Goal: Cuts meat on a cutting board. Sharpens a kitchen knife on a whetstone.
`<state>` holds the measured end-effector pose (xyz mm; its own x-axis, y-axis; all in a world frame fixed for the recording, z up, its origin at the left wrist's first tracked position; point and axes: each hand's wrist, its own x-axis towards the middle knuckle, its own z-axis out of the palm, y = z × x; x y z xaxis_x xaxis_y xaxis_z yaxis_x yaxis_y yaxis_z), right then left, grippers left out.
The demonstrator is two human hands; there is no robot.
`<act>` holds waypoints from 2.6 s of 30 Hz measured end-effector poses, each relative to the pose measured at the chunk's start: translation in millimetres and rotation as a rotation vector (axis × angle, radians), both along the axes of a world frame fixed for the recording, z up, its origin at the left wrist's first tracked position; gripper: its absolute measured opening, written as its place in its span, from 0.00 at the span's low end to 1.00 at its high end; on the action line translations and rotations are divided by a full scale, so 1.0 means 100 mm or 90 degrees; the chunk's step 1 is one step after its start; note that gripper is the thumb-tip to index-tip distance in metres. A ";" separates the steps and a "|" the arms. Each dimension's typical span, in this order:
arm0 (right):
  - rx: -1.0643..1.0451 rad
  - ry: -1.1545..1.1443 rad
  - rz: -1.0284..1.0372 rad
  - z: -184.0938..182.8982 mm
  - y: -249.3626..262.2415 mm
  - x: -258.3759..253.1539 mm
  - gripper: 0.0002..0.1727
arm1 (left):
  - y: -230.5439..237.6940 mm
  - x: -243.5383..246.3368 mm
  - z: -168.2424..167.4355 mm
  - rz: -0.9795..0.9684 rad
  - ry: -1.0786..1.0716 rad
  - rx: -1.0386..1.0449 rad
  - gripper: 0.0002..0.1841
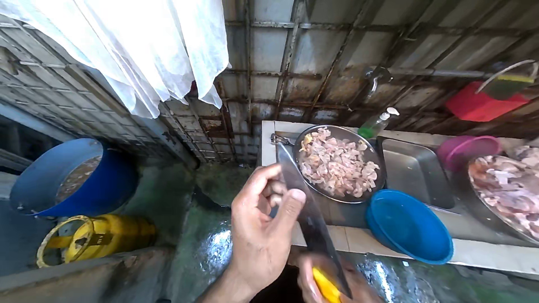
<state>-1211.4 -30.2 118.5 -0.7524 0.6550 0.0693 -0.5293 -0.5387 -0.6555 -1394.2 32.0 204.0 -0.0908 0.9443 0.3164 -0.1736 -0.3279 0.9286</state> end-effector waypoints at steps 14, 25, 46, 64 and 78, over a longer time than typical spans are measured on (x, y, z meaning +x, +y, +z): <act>0.545 -0.756 -0.559 0.22 0.10 0.12 0.28 | -0.05 -0.10 -0.10 -0.096 -0.104 0.026 0.17; 0.530 -0.769 -0.530 0.24 0.02 0.10 0.27 | -0.09 -0.06 -0.06 0.019 -0.031 0.021 0.05; 0.601 -1.215 -0.302 -2.00 -0.12 0.18 0.27 | -0.05 -0.09 -2.78 -0.151 0.561 -0.595 0.38; 0.488 -1.306 -0.004 -2.15 0.16 -0.02 0.31 | -0.06 -0.05 -2.90 -0.206 0.603 -0.615 0.28; 0.461 -1.272 -0.046 -2.05 -0.35 0.26 0.30 | -0.02 -0.09 -2.91 -0.213 0.579 -0.628 0.30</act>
